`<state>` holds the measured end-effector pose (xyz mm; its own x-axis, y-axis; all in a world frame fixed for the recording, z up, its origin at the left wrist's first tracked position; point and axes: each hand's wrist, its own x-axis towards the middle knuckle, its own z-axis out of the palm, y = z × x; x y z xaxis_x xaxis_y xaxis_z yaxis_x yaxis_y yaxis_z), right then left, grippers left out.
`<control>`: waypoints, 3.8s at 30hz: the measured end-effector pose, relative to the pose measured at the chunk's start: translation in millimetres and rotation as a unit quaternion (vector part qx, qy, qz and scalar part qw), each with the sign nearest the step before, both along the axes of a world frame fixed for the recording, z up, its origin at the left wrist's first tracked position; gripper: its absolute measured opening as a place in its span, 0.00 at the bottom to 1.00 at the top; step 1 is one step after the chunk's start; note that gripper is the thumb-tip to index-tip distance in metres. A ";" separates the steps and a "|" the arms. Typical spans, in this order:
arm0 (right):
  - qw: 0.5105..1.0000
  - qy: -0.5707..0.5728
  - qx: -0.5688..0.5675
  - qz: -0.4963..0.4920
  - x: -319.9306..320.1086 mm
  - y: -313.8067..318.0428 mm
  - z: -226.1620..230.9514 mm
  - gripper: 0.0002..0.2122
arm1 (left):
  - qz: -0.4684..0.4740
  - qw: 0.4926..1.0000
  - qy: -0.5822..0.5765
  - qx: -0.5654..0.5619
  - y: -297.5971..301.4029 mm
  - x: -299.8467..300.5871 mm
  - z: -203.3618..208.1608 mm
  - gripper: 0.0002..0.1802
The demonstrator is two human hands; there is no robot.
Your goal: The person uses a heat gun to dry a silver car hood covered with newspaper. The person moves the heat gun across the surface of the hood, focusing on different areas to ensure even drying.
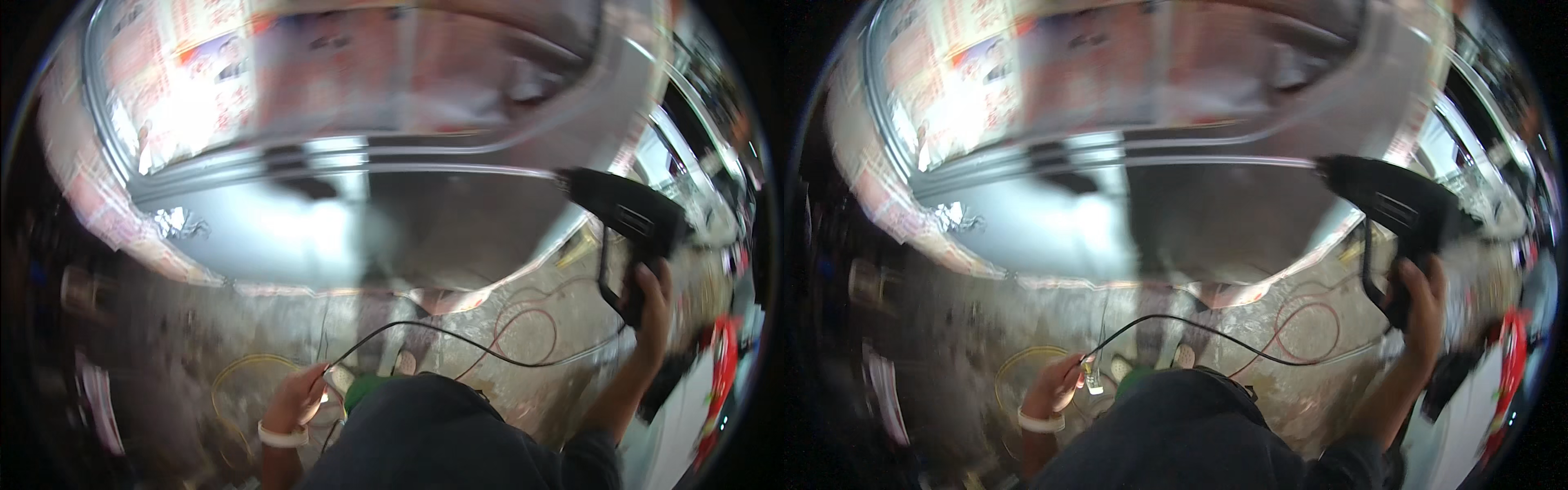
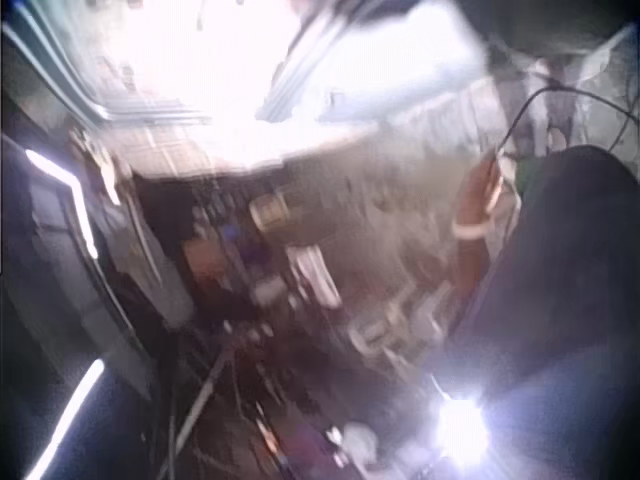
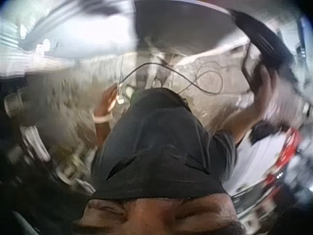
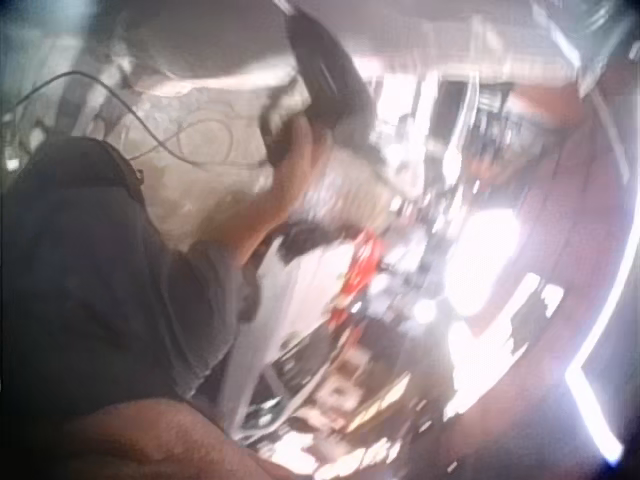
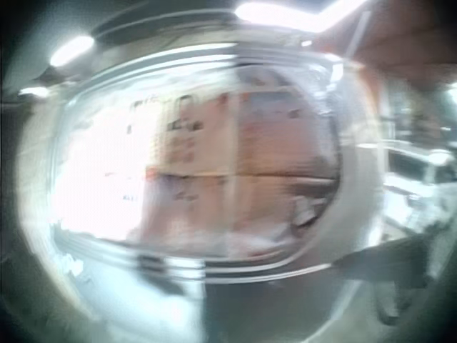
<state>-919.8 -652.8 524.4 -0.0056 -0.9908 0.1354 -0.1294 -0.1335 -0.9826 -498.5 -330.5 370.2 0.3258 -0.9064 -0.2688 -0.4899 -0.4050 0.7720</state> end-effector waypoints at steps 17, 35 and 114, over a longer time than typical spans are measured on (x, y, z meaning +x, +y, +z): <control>0.991 0.068 -0.110 0.024 27.6 -42.7 -22.3 0.17 | 0.000 0.999 -0.043 -0.013 27.0 -13.6 -39.4 0.12; 0.978 -0.129 -0.158 0.033 48.1 -73.8 10.0 0.11 | 0.013 0.998 -0.049 0.041 15.5 -3.6 -21.1 0.15; 0.976 -0.017 0.034 0.213 438.6 251.8 -102.2 0.10 | 0.163 0.985 -0.058 0.027 301.6 259.6 -25.2 0.13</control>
